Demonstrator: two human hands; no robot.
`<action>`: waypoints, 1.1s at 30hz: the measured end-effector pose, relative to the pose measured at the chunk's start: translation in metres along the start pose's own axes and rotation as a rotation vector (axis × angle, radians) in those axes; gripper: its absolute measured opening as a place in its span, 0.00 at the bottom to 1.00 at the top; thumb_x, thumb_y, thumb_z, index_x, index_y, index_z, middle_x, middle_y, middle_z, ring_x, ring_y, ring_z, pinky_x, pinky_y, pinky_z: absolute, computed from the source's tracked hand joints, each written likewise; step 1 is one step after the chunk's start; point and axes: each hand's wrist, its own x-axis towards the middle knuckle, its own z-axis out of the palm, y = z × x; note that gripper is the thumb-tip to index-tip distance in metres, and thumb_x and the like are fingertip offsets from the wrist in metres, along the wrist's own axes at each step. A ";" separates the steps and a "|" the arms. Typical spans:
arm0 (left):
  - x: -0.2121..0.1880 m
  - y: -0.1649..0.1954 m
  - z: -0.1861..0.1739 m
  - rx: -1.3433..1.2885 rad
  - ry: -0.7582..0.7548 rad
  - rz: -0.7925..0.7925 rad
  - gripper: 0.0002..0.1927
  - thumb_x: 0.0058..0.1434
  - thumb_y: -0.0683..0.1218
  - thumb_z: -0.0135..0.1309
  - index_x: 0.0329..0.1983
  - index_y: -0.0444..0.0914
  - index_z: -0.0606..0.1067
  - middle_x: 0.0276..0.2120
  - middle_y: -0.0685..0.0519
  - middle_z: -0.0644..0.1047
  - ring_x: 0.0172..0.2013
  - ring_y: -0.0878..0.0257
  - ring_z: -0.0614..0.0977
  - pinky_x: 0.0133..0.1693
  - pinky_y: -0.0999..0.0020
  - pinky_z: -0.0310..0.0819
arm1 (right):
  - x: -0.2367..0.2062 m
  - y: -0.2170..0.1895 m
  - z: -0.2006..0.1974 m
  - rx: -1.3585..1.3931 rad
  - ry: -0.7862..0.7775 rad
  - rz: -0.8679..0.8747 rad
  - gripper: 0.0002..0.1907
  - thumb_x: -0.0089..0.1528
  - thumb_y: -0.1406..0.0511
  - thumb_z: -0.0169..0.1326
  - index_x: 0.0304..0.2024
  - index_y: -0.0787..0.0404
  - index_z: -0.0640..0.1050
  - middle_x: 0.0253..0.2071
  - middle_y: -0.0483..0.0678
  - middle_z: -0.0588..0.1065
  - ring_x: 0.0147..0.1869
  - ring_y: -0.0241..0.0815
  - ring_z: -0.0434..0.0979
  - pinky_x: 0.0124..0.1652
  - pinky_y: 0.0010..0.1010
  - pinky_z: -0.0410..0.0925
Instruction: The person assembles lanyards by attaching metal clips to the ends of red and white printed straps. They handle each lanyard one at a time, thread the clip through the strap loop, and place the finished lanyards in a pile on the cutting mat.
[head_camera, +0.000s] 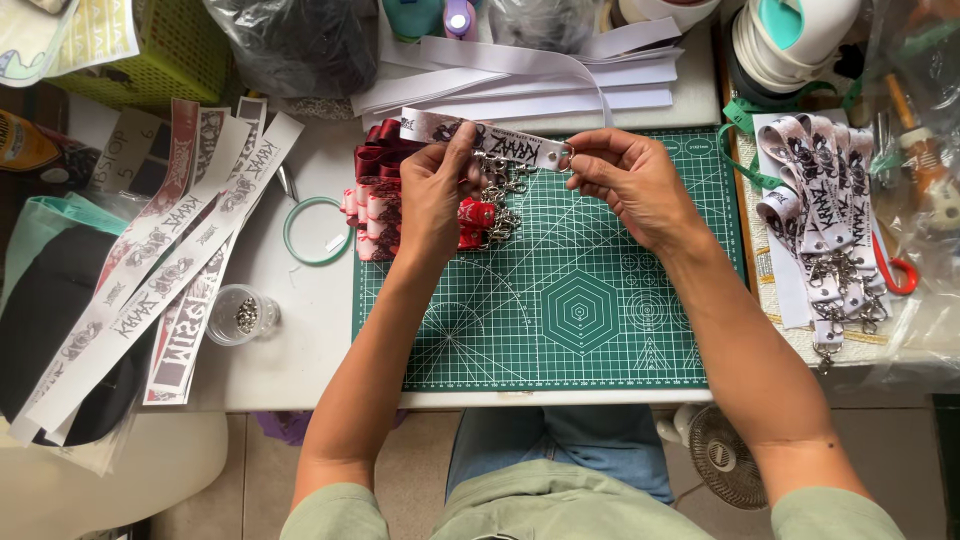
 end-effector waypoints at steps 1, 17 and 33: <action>0.000 -0.001 -0.001 0.005 0.002 -0.003 0.19 0.68 0.53 0.59 0.24 0.37 0.75 0.21 0.54 0.76 0.22 0.69 0.76 0.25 0.76 0.68 | 0.000 0.000 -0.001 0.006 -0.004 -0.003 0.13 0.65 0.69 0.59 0.52 0.66 0.78 0.43 0.50 0.81 0.43 0.38 0.83 0.45 0.26 0.78; -0.002 0.002 -0.002 -0.140 -0.064 -0.025 0.12 0.69 0.46 0.57 0.49 0.36 0.71 0.35 0.51 0.78 0.37 0.63 0.84 0.37 0.70 0.82 | -0.002 0.008 -0.008 -0.170 -0.009 -0.186 0.07 0.62 0.77 0.55 0.41 0.67 0.82 0.55 0.51 0.77 0.48 0.35 0.79 0.53 0.25 0.76; -0.007 0.010 0.000 0.075 -0.125 0.079 0.18 0.64 0.39 0.59 0.57 0.35 0.74 0.37 0.52 0.80 0.38 0.67 0.84 0.42 0.73 0.80 | 0.000 0.006 -0.010 -0.065 0.076 -0.367 0.11 0.65 0.79 0.57 0.37 0.59 0.80 0.41 0.46 0.80 0.53 0.38 0.82 0.60 0.30 0.77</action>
